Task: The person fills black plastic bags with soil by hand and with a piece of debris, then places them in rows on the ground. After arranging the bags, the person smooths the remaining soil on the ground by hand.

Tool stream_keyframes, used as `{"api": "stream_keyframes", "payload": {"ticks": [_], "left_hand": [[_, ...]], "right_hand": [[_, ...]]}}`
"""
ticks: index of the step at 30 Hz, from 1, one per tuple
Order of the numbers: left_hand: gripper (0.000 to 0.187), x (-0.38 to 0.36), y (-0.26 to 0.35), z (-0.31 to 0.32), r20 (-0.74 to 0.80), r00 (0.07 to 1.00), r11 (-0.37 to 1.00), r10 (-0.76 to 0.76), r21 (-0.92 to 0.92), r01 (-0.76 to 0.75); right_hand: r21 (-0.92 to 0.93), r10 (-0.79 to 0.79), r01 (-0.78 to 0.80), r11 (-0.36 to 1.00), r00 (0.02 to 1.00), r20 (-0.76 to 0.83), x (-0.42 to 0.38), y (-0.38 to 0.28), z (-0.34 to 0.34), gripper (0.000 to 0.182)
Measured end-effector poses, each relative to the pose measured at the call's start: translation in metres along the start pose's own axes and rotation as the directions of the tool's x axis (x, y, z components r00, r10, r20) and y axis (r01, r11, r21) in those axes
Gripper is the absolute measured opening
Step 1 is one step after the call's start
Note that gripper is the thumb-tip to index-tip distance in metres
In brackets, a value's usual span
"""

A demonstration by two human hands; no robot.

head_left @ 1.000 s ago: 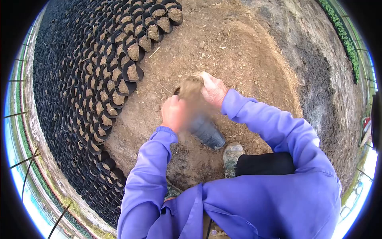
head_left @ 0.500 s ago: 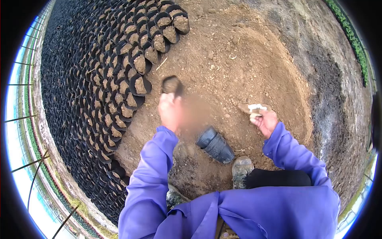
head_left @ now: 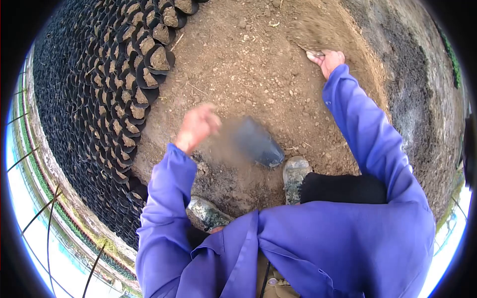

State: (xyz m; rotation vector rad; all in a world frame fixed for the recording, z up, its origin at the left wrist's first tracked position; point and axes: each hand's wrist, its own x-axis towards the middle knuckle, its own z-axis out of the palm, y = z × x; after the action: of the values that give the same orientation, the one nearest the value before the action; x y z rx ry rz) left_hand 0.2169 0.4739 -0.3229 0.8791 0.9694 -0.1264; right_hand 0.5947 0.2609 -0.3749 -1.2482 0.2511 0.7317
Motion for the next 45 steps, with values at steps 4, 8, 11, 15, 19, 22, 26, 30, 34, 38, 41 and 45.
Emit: {"api": "stream_keyframes", "payload": {"ticks": [4,8,11,15,19,22,26,30,34,38,41,45], "left_hand": [[0.027,-0.026,-0.072,0.026,0.219,0.971,0.903,0.092,0.392,-0.174],[0.017,-0.032,-0.058,0.030,-0.012,0.999,0.946,0.053,0.320,-0.046],[0.010,-0.056,-0.013,0.049,-0.087,0.966,0.827,0.244,0.538,-0.160],[0.018,-0.051,0.008,0.056,0.092,0.478,0.202,0.873,0.825,-0.527],[0.029,-0.032,0.014,0.049,0.243,0.435,0.059,0.867,0.817,-0.574],[0.021,-0.015,0.013,0.045,0.320,0.461,-0.050,0.828,0.860,-0.507],[0.008,0.003,-0.005,0.036,0.323,0.477,-0.120,0.817,0.905,-0.407],[0.010,0.007,-0.021,0.033,0.189,0.562,-0.023,0.805,0.957,-0.288],[0.013,0.009,-0.010,0.042,0.219,0.658,-0.031,0.721,0.958,-0.285],[0.012,0.027,-0.003,0.042,0.085,0.652,0.174,0.753,0.931,-0.322],[0.014,0.034,0.027,0.051,-0.023,0.550,0.282,0.835,0.876,-0.392],[0.018,0.081,0.073,0.027,-0.149,0.320,0.239,0.936,0.935,-0.263]], "right_hand": [[-0.003,0.017,-0.017,1.000,0.999,-0.034,0.006,-0.008,0.000,0.010],[-0.102,0.111,-0.103,0.989,0.991,0.080,-0.027,-0.015,0.020,0.019],[-0.189,0.167,-0.121,0.975,0.952,0.256,-0.067,-0.027,0.052,0.042],[-0.197,0.245,-0.163,0.967,0.816,0.524,-0.095,-0.014,0.080,0.059],[-0.372,0.229,-0.034,0.927,0.838,0.495,-0.133,-0.009,0.124,0.054],[-0.426,0.190,0.170,0.888,0.710,0.678,-0.140,0.009,0.143,0.047],[-0.565,0.066,0.824,0.043,0.562,0.824,-0.140,0.045,0.152,0.040],[-0.505,-0.109,0.431,0.748,0.830,0.547,-0.137,0.035,0.150,0.030],[-0.397,0.128,0.003,0.918,0.944,0.303,-0.126,0.031,0.106,0.029],[-0.402,0.338,-0.238,0.884,0.919,0.200,-0.118,0.034,0.054,0.025],[-0.262,0.372,-0.336,0.905,0.923,0.101,-0.119,0.019,0.046,0.022],[0.126,0.281,-0.302,0.945,0.946,0.161,-0.044,0.016,0.026,0.017]]}}
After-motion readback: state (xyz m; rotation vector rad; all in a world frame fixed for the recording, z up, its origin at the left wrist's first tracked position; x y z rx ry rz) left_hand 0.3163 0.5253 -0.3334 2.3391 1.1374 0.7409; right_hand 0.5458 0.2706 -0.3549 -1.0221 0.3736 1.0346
